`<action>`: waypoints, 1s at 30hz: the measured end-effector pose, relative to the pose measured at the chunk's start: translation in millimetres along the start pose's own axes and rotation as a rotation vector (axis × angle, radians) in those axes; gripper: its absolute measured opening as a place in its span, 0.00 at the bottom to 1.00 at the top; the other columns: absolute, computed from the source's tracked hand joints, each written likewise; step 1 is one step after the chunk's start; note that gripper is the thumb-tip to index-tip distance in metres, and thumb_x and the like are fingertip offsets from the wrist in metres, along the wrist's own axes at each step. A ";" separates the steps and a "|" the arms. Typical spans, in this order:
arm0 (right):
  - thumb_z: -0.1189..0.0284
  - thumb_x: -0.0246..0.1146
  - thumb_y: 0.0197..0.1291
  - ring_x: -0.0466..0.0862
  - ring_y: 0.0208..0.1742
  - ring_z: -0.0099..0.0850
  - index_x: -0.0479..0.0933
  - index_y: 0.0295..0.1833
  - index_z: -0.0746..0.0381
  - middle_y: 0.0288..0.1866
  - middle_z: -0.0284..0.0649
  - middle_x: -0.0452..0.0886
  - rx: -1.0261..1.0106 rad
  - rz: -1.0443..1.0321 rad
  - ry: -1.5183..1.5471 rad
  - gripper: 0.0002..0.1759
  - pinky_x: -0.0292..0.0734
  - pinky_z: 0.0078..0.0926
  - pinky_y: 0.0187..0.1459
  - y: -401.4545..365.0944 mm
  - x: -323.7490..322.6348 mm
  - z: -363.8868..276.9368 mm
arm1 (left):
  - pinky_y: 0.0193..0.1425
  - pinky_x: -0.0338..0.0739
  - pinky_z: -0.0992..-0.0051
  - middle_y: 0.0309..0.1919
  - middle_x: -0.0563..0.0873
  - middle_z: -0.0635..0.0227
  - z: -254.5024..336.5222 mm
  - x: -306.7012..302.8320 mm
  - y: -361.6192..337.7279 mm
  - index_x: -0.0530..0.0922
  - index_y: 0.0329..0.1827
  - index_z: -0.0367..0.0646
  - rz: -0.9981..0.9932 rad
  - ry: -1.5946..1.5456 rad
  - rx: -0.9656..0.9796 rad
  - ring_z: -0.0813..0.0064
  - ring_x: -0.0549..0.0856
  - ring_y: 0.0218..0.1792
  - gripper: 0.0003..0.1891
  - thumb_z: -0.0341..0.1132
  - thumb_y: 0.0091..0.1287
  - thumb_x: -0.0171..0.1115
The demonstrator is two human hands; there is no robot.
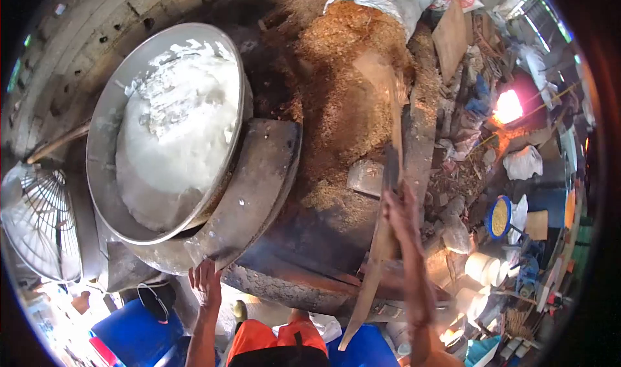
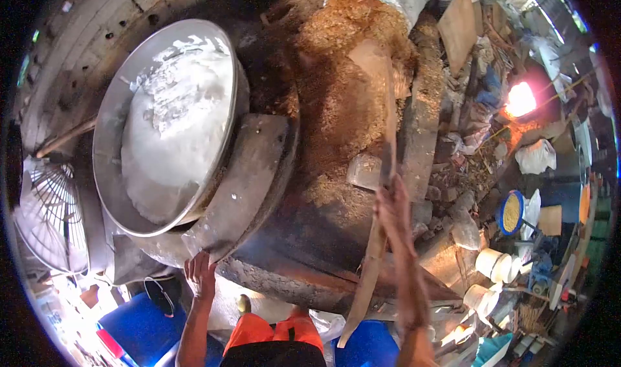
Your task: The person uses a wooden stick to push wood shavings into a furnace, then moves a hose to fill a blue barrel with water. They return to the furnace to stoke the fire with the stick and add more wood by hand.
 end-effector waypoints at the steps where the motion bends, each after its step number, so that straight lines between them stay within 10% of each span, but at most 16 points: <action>1: 0.70 0.53 0.68 0.77 0.21 0.28 0.52 0.74 0.58 0.39 0.42 0.78 -0.055 0.057 0.042 0.31 0.76 0.27 0.19 4.4 22.2 -8.8 | 0.65 0.64 0.54 0.52 0.81 0.68 -0.2 2.1 -1.7 0.80 0.50 0.43 0.003 0.018 -0.012 0.69 0.78 0.55 0.24 0.36 0.48 0.72; 5: 0.63 0.48 0.72 0.70 0.17 0.29 0.46 0.74 0.59 0.28 0.41 0.72 -0.178 0.319 -0.158 0.31 0.69 0.31 0.17 98.0 72.0 -31.5 | 0.66 0.63 0.51 0.52 0.80 0.69 -0.3 0.3 -2.9 0.79 0.52 0.44 -0.019 0.019 -0.009 0.68 0.78 0.55 0.24 0.36 0.50 0.71; 10: 0.62 0.47 0.72 0.67 0.15 0.27 0.49 0.70 0.62 0.22 0.38 0.66 0.016 0.194 0.342 0.28 0.66 0.33 0.16 184.9 113.7 22.4 | 0.63 0.65 0.53 0.50 0.81 0.68 2.2 -1.9 1.5 0.79 0.48 0.44 0.012 0.002 -0.002 0.66 0.79 0.53 0.23 0.36 0.47 0.73; 19: 0.55 0.47 0.72 0.64 0.17 0.22 0.60 0.62 0.55 0.25 0.32 0.63 0.344 0.104 0.469 0.21 0.61 0.25 0.15 5.0 153.3 94.5 | 0.68 0.62 0.49 0.53 0.79 0.71 -5.4 0.1 -0.5 0.79 0.51 0.44 -0.076 -0.019 -0.020 0.69 0.77 0.56 0.22 0.36 0.51 0.71; 26: 0.59 0.46 0.73 0.69 0.17 0.30 0.60 0.56 0.66 0.25 0.38 0.66 0.008 0.376 -0.113 0.21 0.64 0.33 0.15 120.5 134.1 92.3 | 0.65 0.65 0.52 0.50 0.81 0.69 -2.1 -4.5 0.0 0.80 0.48 0.45 -0.018 -0.030 -0.012 0.67 0.79 0.53 0.21 0.35 0.50 0.71; 30: 0.74 0.50 0.65 0.76 0.33 0.50 0.61 0.56 0.66 0.36 0.49 0.74 -0.119 0.550 -0.472 0.16 0.71 0.50 0.38 130.9 187.1 169.7 | 0.66 0.64 0.52 0.51 0.81 0.71 -2.8 -1.5 -0.5 0.80 0.49 0.46 -0.036 -0.042 -0.034 0.68 0.79 0.53 0.20 0.36 0.51 0.70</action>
Point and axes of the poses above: each hand's wrist, its own y-axis towards the middle knuckle, its own x-axis out of the palm, z = x × y, the point moved 3 cm from there along y, towards the middle knuckle
